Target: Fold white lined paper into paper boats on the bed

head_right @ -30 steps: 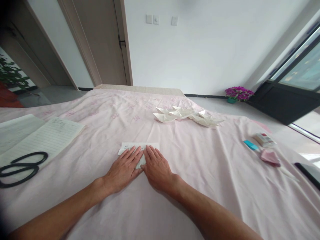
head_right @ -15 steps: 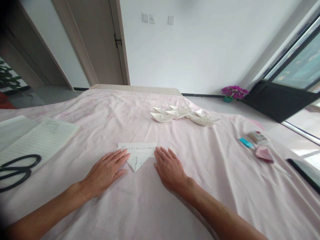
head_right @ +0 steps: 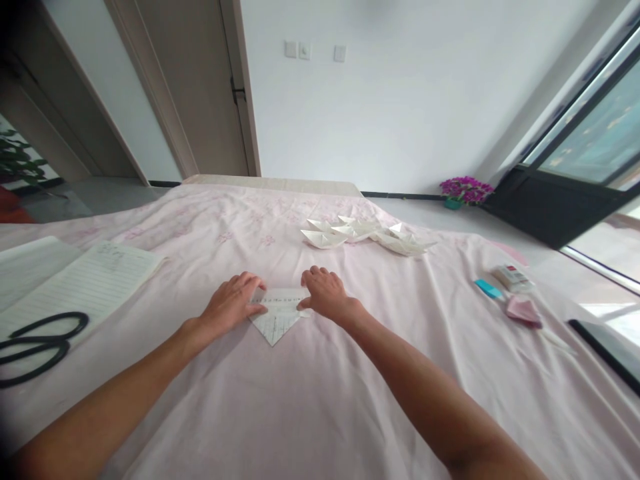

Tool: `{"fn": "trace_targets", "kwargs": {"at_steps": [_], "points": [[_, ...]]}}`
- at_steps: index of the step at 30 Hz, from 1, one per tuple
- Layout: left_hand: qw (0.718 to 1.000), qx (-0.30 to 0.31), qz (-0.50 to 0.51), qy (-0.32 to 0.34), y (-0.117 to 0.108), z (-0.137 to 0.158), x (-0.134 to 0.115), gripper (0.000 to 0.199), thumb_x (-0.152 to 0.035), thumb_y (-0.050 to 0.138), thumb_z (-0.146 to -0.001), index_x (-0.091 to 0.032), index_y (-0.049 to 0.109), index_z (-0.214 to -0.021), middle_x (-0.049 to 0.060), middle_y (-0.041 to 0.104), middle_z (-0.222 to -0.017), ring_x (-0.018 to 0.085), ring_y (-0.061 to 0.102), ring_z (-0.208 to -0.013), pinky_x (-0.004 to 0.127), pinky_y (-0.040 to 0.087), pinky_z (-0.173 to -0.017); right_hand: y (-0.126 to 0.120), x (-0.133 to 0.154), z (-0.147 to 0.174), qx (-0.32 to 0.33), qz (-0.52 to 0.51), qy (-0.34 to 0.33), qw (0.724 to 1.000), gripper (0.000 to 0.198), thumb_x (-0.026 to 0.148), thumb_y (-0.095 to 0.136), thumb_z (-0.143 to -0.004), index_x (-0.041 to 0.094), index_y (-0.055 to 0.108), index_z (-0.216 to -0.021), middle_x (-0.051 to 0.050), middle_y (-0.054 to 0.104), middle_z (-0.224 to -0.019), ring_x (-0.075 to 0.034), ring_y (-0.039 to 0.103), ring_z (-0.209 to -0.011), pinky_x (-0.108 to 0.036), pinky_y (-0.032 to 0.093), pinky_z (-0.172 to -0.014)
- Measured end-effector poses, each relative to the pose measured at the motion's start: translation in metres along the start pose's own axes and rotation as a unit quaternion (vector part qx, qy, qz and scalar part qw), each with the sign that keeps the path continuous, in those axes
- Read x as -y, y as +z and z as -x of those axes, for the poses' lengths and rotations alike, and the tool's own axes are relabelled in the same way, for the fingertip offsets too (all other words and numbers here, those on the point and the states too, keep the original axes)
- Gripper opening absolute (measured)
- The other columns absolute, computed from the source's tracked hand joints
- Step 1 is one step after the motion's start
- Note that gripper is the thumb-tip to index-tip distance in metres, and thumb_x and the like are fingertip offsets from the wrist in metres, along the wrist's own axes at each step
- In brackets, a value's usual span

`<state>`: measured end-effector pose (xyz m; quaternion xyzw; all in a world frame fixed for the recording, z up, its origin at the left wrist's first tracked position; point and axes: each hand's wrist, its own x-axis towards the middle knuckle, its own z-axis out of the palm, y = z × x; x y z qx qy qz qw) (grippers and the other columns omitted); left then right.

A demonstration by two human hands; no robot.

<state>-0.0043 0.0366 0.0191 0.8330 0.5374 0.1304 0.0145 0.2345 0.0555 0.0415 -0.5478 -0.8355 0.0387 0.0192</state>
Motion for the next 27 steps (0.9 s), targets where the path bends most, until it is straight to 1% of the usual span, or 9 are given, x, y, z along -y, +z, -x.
{"fn": "trace_targets", "kwargs": {"at_steps": [2,6,11,13,16,18,19,22,27], "points": [[0.999,0.036,0.024,-0.019,-0.003,-0.005,0.009,0.045,-0.038,0.075,-0.070,-0.024,0.060,-0.111,0.007,0.063,-0.110,0.025,0.060,-0.099,0.033,0.044,-0.078,0.000,-0.007,-0.008,0.022,-0.046,-0.031,0.998,0.049,0.040,0.082,-0.067,0.022,0.058,-0.107,-0.006,0.062,-0.106,-0.021,0.057,-0.096,-0.027,0.040,-0.070],[0.982,0.153,0.098,-0.058,-0.011,-0.019,0.019,0.051,-0.041,0.076,-0.064,-0.025,0.060,-0.110,0.004,0.068,-0.104,0.021,0.064,-0.086,0.026,0.043,-0.067,-0.003,-0.014,-0.024,0.116,-0.109,-0.038,0.987,0.053,0.039,0.082,-0.063,0.027,0.059,-0.109,-0.001,0.065,-0.099,-0.019,0.058,-0.087,-0.025,0.039,-0.065],[0.947,0.275,0.152,-0.071,-0.020,-0.026,0.018,0.024,-0.037,0.070,-0.067,-0.021,0.066,-0.084,0.000,0.066,-0.075,0.017,0.061,-0.064,0.023,0.035,-0.052,-0.008,-0.009,-0.031,0.185,-0.114,-0.062,0.974,0.026,0.033,0.078,-0.066,0.025,0.065,-0.087,0.002,0.065,-0.083,-0.015,0.056,-0.070,-0.024,0.032,-0.057],[0.965,0.225,0.125,-0.052,-0.024,-0.024,0.016,0.017,-0.036,0.067,-0.073,-0.020,0.064,-0.075,-0.001,0.063,-0.070,0.016,0.059,-0.063,0.025,0.033,-0.054,-0.012,-0.005,-0.028,0.134,-0.095,-0.075,0.984,0.017,0.030,0.074,-0.071,0.023,0.064,-0.083,0.002,0.064,-0.081,-0.014,0.054,-0.069,-0.025,0.030,-0.056],[1.000,-0.009,0.007,-0.008,-0.029,-0.018,0.015,0.016,-0.033,0.060,-0.084,-0.020,0.063,-0.074,0.002,0.063,-0.077,0.018,0.057,-0.073,0.029,0.035,-0.065,-0.019,0.002,-0.019,-0.063,-0.033,-0.093,0.993,0.003,0.021,0.061,-0.084,0.020,0.061,-0.081,-0.001,0.063,-0.083,-0.015,0.051,-0.075,-0.027,0.030,-0.062],[0.987,-0.141,-0.074,0.033,-0.029,-0.015,0.015,0.017,-0.026,0.054,-0.090,-0.021,0.064,-0.077,0.004,0.063,-0.080,0.020,0.055,-0.080,0.034,0.035,-0.072,-0.021,0.005,-0.013,-0.179,0.035,-0.099,0.978,0.013,0.016,0.051,-0.091,0.019,0.060,-0.083,-0.004,0.061,-0.084,-0.017,0.049,-0.079,-0.031,0.028,-0.065],[0.978,-0.175,-0.105,0.054,-0.027,-0.012,0.015,0.020,-0.023,0.050,-0.092,-0.021,0.064,-0.078,0.004,0.062,-0.079,0.021,0.054,-0.080,0.036,0.034,-0.074,-0.019,0.006,-0.010,-0.213,0.069,-0.106,0.969,0.017,0.015,0.047,-0.093,0.019,0.060,-0.084,-0.006,0.061,-0.085,-0.019,0.047,-0.079,-0.032,0.027,-0.066],[0.961,-0.192,-0.162,0.115,-0.013,-0.003,0.017,0.026,-0.015,0.044,-0.094,-0.022,0.063,-0.078,0.004,0.061,-0.075,0.021,0.051,-0.077,0.037,0.033,-0.073,-0.004,0.008,-0.001,-0.234,0.138,-0.151,0.950,0.024,0.014,0.040,-0.097,0.019,0.061,-0.086,-0.007,0.059,-0.082,-0.020,0.042,-0.077,-0.035,0.023,-0.066],[0.960,-0.123,-0.173,0.183,0.011,0.015,0.016,0.023,-0.010,0.045,-0.092,-0.021,0.062,-0.081,0.005,0.061,-0.083,0.021,0.051,-0.078,0.036,0.036,-0.072,0.029,0.007,0.016,-0.171,0.161,-0.211,0.949,0.016,0.017,0.049,-0.095,0.019,0.061,-0.085,-0.006,0.057,-0.081,-0.020,0.041,-0.076,-0.035,0.024,-0.066]]}}
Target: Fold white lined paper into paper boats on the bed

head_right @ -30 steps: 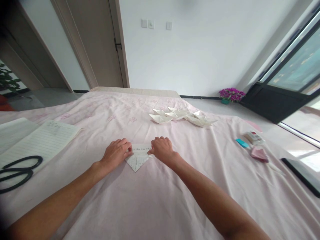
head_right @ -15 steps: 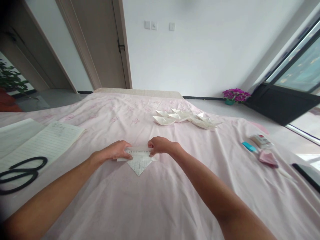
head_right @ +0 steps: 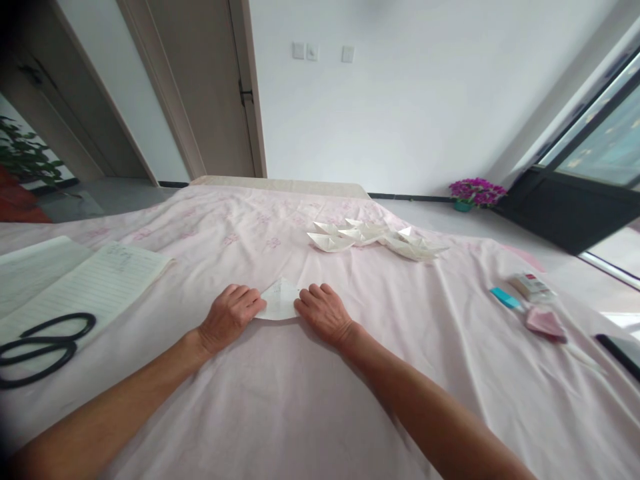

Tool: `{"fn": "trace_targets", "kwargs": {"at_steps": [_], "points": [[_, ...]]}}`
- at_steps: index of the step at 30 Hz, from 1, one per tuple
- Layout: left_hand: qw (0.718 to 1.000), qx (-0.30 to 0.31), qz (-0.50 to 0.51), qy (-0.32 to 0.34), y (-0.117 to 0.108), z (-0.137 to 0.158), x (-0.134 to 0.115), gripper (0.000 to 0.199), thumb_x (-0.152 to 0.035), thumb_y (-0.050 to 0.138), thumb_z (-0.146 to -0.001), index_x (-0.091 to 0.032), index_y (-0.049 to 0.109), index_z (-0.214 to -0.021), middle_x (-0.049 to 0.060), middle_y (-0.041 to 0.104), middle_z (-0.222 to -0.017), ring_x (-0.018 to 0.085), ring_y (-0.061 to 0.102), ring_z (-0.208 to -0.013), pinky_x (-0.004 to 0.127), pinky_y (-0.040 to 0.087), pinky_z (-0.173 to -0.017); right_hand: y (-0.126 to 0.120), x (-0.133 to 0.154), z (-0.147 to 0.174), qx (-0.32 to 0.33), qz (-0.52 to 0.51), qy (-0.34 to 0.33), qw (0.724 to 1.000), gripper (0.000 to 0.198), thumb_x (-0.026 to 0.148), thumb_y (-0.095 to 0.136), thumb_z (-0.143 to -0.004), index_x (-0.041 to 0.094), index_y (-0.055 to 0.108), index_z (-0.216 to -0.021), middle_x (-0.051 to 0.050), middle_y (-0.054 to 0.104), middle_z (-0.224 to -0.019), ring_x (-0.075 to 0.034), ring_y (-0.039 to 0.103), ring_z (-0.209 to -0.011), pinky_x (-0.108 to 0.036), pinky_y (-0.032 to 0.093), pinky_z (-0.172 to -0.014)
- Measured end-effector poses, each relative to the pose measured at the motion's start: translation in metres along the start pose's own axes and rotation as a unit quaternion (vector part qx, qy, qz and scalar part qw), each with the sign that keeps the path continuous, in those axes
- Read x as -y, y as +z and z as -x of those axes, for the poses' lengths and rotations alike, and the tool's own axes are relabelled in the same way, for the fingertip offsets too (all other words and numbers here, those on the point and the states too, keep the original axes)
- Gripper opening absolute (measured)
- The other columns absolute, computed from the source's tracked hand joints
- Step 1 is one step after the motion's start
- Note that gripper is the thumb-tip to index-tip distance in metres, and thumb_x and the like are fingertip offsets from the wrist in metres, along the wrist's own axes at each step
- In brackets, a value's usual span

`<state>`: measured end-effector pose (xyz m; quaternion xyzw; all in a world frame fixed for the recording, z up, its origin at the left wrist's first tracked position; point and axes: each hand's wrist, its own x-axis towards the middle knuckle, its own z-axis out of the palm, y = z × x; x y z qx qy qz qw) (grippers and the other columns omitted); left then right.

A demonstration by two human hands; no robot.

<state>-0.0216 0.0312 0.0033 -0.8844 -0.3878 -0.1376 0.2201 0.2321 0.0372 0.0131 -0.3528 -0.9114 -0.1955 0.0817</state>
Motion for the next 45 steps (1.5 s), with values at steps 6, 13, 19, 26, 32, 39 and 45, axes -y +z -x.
{"fn": "trace_targets", "kwargs": {"at_steps": [6,13,19,26,32,39,45], "points": [[0.995,0.050,0.086,0.009,-0.008,0.010,-0.006,0.015,-0.012,0.055,-0.089,-0.021,0.066,-0.094,0.003,0.063,-0.087,0.020,0.055,-0.081,0.034,0.041,-0.073,0.002,0.004,0.010,0.040,-0.061,0.026,0.997,0.013,0.019,0.054,-0.094,0.019,0.066,-0.088,-0.005,0.060,-0.085,-0.019,0.046,-0.076,-0.033,0.027,-0.068],[0.957,0.030,0.253,-0.136,-0.001,0.017,-0.004,0.016,-0.026,0.055,-0.093,-0.021,0.068,-0.085,0.001,0.067,-0.087,0.016,0.059,-0.082,0.029,0.043,-0.078,-0.003,-0.003,0.010,0.068,-0.213,0.165,0.961,0.019,0.022,0.054,-0.095,0.024,0.072,-0.092,-0.003,0.066,-0.089,-0.016,0.056,-0.084,-0.027,0.035,-0.074],[0.922,0.081,0.284,-0.249,0.000,0.015,0.005,0.027,-0.035,0.054,-0.092,-0.018,0.062,-0.073,0.001,0.063,-0.082,0.015,0.057,-0.077,0.026,0.041,-0.071,-0.007,-0.011,0.001,0.107,-0.239,0.221,0.939,0.022,0.030,0.050,-0.097,0.023,0.070,-0.092,-0.002,0.068,-0.092,-0.015,0.060,-0.088,-0.024,0.037,-0.075],[0.929,0.082,0.261,-0.251,0.005,0.014,0.011,0.029,-0.040,0.055,-0.090,-0.018,0.064,-0.073,0.003,0.062,-0.084,0.017,0.056,-0.080,0.030,0.040,-0.077,-0.006,-0.013,-0.004,0.142,-0.216,0.257,0.931,0.021,0.033,0.048,-0.096,0.022,0.065,-0.092,-0.002,0.069,-0.092,-0.017,0.061,-0.088,-0.024,0.034,-0.068],[0.929,0.089,0.252,-0.256,0.008,0.018,0.018,0.032,-0.043,0.057,-0.089,-0.019,0.064,-0.070,0.002,0.064,-0.089,0.018,0.055,-0.080,0.034,0.039,-0.082,-0.009,-0.015,-0.009,0.169,-0.238,0.277,0.916,0.018,0.033,0.050,-0.093,0.022,0.064,-0.091,-0.003,0.069,-0.092,-0.017,0.061,-0.088,-0.024,0.033,-0.066],[0.944,0.102,0.198,-0.243,0.004,0.016,0.017,0.029,-0.043,0.060,-0.087,-0.019,0.066,-0.074,0.004,0.063,-0.089,0.020,0.056,-0.085,0.036,0.038,-0.085,-0.013,-0.018,-0.014,0.201,-0.256,0.301,0.896,0.015,0.034,0.054,-0.090,0.022,0.063,-0.090,-0.002,0.068,-0.089,-0.015,0.059,-0.078,-0.023,0.029,-0.060],[0.957,0.107,0.147,-0.227,-0.003,0.012,0.014,0.027,-0.043,0.061,-0.087,-0.019,0.065,-0.074,0.004,0.062,-0.086,0.020,0.056,-0.086,0.043,0.036,-0.095,-0.012,-0.019,-0.017,0.218,-0.252,0.313,0.890,0.014,0.035,0.057,-0.089,0.022,0.063,-0.090,-0.002,0.068,-0.088,-0.015,0.058,-0.078,-0.024,0.029,-0.060]]}}
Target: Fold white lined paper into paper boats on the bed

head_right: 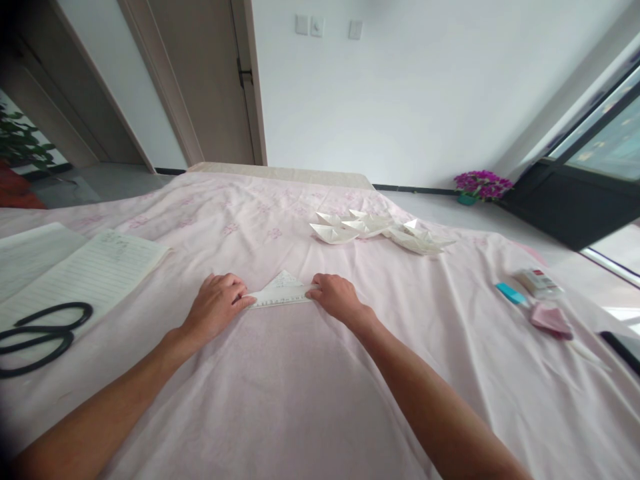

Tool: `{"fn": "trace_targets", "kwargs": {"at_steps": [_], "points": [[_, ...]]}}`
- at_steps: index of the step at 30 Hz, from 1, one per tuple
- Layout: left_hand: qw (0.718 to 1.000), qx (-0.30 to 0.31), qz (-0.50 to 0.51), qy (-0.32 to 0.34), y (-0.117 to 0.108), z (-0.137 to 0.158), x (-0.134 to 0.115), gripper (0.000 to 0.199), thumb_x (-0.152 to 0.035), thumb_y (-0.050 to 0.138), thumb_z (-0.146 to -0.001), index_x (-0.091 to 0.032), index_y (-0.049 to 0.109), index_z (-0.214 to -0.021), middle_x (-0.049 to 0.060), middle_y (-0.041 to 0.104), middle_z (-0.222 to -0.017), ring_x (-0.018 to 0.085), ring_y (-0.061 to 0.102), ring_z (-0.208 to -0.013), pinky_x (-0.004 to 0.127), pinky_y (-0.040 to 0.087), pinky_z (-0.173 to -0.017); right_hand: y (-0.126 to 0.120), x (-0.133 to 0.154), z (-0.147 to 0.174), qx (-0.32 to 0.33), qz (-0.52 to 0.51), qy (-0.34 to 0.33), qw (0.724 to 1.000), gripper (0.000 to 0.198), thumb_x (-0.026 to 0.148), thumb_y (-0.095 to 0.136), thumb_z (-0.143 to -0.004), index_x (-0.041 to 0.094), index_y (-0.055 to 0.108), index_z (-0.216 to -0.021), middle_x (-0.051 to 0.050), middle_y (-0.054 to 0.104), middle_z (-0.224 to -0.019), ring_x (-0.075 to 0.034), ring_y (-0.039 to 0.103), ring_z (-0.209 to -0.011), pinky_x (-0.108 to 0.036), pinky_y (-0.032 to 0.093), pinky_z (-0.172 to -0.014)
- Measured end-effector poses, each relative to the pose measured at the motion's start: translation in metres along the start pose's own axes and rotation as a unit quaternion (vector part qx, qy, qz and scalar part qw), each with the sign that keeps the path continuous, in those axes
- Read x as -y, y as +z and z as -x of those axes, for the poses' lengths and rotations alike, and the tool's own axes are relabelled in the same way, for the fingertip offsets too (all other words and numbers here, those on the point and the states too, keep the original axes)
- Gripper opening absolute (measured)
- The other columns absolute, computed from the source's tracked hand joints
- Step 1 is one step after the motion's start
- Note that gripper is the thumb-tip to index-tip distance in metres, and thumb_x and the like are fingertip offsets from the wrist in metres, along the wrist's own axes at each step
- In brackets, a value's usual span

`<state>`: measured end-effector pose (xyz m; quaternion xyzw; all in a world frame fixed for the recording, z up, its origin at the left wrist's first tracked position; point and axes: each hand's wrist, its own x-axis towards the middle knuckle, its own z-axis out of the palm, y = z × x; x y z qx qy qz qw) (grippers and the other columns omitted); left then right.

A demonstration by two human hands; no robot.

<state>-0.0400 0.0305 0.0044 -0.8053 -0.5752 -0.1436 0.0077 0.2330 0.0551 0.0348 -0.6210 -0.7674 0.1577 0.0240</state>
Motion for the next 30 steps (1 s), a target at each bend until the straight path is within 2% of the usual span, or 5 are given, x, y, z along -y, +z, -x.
{"fn": "trace_targets", "kwargs": {"at_steps": [9,13,18,23,30], "points": [[0.993,-0.095,-0.064,0.038,-0.001,0.008,-0.014,0.011,-0.026,0.067,-0.084,-0.019,0.066,-0.093,0.009,0.060,-0.109,0.025,0.055,-0.100,0.056,0.026,-0.109,0.002,-0.001,-0.001,-0.007,0.001,-0.001,1.000,0.014,0.036,0.058,-0.088,0.023,0.062,-0.091,-0.002,0.067,-0.091,-0.016,0.058,-0.080,-0.025,0.029,-0.061],[0.976,-0.142,-0.089,0.136,0.003,0.009,-0.019,0.042,-0.008,0.055,-0.087,-0.023,0.054,-0.126,0.012,0.049,-0.134,0.026,0.049,-0.117,0.047,0.038,-0.103,0.009,-0.002,0.002,-0.073,0.019,-0.021,0.997,0.016,0.035,0.063,-0.086,0.023,0.059,-0.095,-0.003,0.064,-0.097,-0.019,0.056,-0.088,-0.027,0.033,-0.066],[0.954,-0.018,-0.099,0.282,0.005,0.002,-0.024,0.032,-0.005,0.049,-0.089,-0.019,0.057,-0.116,0.005,0.062,-0.099,0.019,0.057,-0.088,0.031,0.049,-0.080,0.017,0.001,0.006,-0.191,0.107,-0.091,0.971,0.022,0.026,0.066,-0.086,0.021,0.056,-0.104,-0.007,0.060,-0.104,-0.023,0.051,-0.095,-0.031,0.036,-0.077],[0.956,0.048,-0.157,0.245,0.001,0.007,-0.044,0.035,-0.002,0.046,-0.088,-0.014,0.056,-0.119,0.007,0.062,-0.089,0.021,0.059,-0.082,0.031,0.048,-0.069,0.023,0.008,0.011,-0.117,0.173,-0.214,0.954,0.018,0.007,0.047,-0.092,0.019,0.057,-0.102,-0.005,0.060,-0.096,-0.019,0.052,-0.086,-0.030,0.036,-0.074],[0.971,0.071,-0.185,0.136,0.004,0.023,-0.074,0.051,-0.002,0.042,-0.089,-0.014,0.047,-0.138,0.019,0.063,-0.108,0.024,0.062,-0.096,0.032,0.052,-0.075,0.025,0.012,0.022,-0.095,0.197,-0.192,0.957,0.021,0.011,0.045,-0.094,0.019,0.060,-0.106,-0.008,0.063,-0.099,-0.021,0.055,-0.088,-0.031,0.036,-0.077]]}}
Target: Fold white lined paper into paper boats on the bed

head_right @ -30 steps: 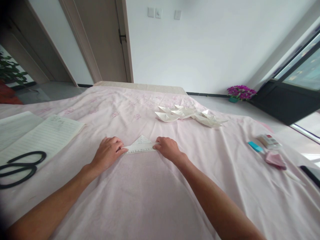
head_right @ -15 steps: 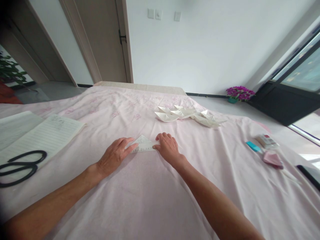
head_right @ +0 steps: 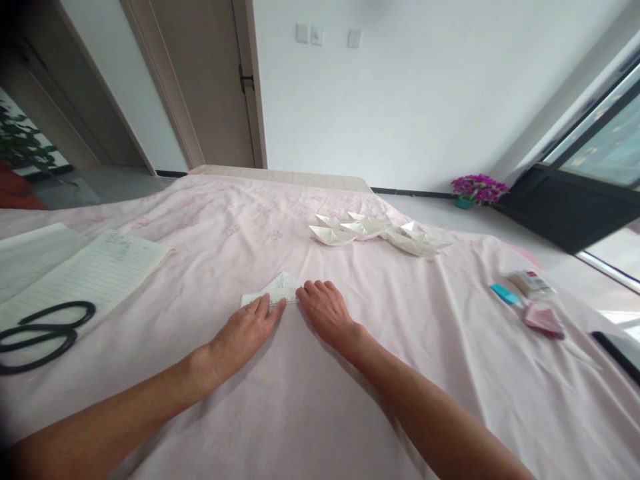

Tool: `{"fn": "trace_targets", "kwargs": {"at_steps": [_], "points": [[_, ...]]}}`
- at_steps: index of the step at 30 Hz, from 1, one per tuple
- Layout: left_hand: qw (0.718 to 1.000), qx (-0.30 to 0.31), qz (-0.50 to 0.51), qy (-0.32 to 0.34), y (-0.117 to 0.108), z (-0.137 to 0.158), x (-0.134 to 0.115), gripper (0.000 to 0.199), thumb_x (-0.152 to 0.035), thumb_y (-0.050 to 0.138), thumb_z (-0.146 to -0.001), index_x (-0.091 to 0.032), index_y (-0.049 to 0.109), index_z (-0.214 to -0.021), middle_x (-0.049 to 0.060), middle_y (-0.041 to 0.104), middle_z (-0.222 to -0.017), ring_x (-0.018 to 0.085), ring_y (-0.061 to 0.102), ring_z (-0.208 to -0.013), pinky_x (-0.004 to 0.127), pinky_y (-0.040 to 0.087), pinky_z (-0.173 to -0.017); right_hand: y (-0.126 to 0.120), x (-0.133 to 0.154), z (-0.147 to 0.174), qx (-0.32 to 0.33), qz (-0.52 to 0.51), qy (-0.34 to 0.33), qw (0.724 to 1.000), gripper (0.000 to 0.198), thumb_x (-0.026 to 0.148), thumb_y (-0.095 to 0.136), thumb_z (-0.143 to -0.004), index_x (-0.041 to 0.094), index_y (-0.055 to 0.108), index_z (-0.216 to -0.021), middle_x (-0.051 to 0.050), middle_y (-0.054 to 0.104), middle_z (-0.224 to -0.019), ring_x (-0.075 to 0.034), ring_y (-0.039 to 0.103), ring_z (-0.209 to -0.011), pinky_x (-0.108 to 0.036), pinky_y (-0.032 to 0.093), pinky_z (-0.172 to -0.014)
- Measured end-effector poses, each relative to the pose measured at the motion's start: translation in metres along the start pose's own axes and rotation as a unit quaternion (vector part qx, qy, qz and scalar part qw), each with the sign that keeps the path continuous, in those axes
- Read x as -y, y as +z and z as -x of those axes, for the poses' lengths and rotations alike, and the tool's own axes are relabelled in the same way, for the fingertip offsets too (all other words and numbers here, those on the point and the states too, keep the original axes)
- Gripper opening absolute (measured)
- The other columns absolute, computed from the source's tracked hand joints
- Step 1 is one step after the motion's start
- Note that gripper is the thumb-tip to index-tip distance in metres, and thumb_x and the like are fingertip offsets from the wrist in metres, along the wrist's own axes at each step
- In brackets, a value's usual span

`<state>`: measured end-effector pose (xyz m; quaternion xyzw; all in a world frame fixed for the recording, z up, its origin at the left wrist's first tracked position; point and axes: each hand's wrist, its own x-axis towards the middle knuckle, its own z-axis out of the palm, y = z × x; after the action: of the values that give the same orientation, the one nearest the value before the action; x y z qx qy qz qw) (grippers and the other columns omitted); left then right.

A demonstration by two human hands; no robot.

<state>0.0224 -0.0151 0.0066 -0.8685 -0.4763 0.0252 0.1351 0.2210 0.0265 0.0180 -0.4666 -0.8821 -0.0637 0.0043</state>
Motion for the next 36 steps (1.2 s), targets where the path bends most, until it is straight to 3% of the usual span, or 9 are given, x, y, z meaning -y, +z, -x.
{"fn": "trace_targets", "kwargs": {"at_steps": [5,8,11,14,16,20,26,36], "points": [[1.000,0.009,-0.007,-0.012,0.001,-0.002,-0.005,0.054,-0.002,0.046,-0.087,-0.015,0.047,-0.140,0.023,0.061,-0.119,0.025,0.062,-0.098,0.035,0.052,-0.077,0.003,-0.023,0.000,-0.021,-0.093,0.115,0.989,0.029,0.017,0.041,-0.097,0.021,0.056,-0.122,-0.006,0.066,-0.107,-0.019,0.060,-0.095,-0.029,0.039,-0.081],[0.999,0.010,-0.032,-0.014,0.003,-0.002,-0.006,0.054,-0.003,0.046,-0.087,-0.016,0.047,-0.139,0.023,0.060,-0.121,0.026,0.061,-0.099,0.035,0.052,-0.077,0.001,-0.029,0.003,-0.056,-0.089,0.148,0.983,0.033,0.017,0.045,-0.095,0.019,0.055,-0.127,-0.008,0.066,-0.111,-0.021,0.060,-0.098,-0.032,0.042,-0.083],[0.999,0.002,-0.044,-0.006,0.005,-0.002,-0.007,0.052,-0.003,0.044,-0.087,-0.014,0.046,-0.138,0.022,0.062,-0.115,0.025,0.062,-0.095,0.034,0.051,-0.074,-0.004,-0.014,0.011,-0.115,-0.080,0.071,0.988,0.034,0.015,0.041,-0.096,0.018,0.058,-0.125,-0.010,0.064,-0.118,-0.023,0.056,-0.109,-0.036,0.043,-0.091],[0.999,-0.009,-0.032,-0.005,0.006,-0.002,-0.007,0.046,-0.005,0.045,-0.088,-0.013,0.050,-0.133,0.020,0.063,-0.112,0.024,0.061,-0.094,0.034,0.051,-0.077,-0.004,0.016,0.021,-0.097,-0.142,-0.063,0.983,0.036,0.017,0.040,-0.098,0.020,0.056,-0.129,-0.009,0.063,-0.126,-0.019,0.055,-0.115,-0.035,0.043,-0.100],[1.000,-0.011,-0.020,-0.012,0.005,-0.001,-0.007,0.040,-0.007,0.047,-0.087,-0.011,0.055,-0.126,0.023,0.060,-0.120,0.026,0.060,-0.101,0.036,0.051,-0.082,0.001,0.034,0.025,-0.083,-0.150,-0.081,0.982,0.042,0.023,0.045,-0.096,0.015,0.048,-0.138,-0.012,0.055,-0.138,-0.022,0.048,-0.128,-0.039,0.039,-0.109],[1.000,-0.007,0.009,-0.025,0.007,-0.001,-0.007,0.043,-0.006,0.047,-0.088,-0.009,0.054,-0.130,0.027,0.053,-0.133,0.030,0.057,-0.114,0.039,0.052,-0.086,0.012,0.049,0.029,-0.065,-0.114,-0.049,0.990,0.060,0.037,0.051,-0.094,0.007,0.039,-0.145,-0.018,0.037,-0.151,-0.028,0.031,-0.142,-0.045,0.031,-0.116],[1.000,-0.012,0.015,-0.020,0.014,0.003,-0.004,0.052,-0.005,0.046,-0.087,-0.010,0.046,-0.139,0.026,0.049,-0.139,0.030,0.054,-0.123,0.040,0.050,-0.094,0.014,0.040,0.034,-0.042,-0.072,-0.007,0.997,0.065,0.047,0.046,-0.096,0.006,0.039,-0.146,-0.018,0.030,-0.154,-0.030,0.027,-0.144,-0.047,0.025,-0.118],[0.997,-0.004,0.045,-0.057,0.018,0.018,0.008,0.054,0.004,0.040,-0.082,-0.006,0.054,-0.133,0.025,0.049,-0.141,0.030,0.052,-0.128,0.042,0.047,-0.102,0.017,0.013,0.048,0.002,-0.055,0.060,0.997,0.062,0.043,0.038,-0.098,0.010,0.031,-0.150,-0.016,0.025,-0.156,-0.028,0.024,-0.145,-0.050,0.023,-0.118]]}}
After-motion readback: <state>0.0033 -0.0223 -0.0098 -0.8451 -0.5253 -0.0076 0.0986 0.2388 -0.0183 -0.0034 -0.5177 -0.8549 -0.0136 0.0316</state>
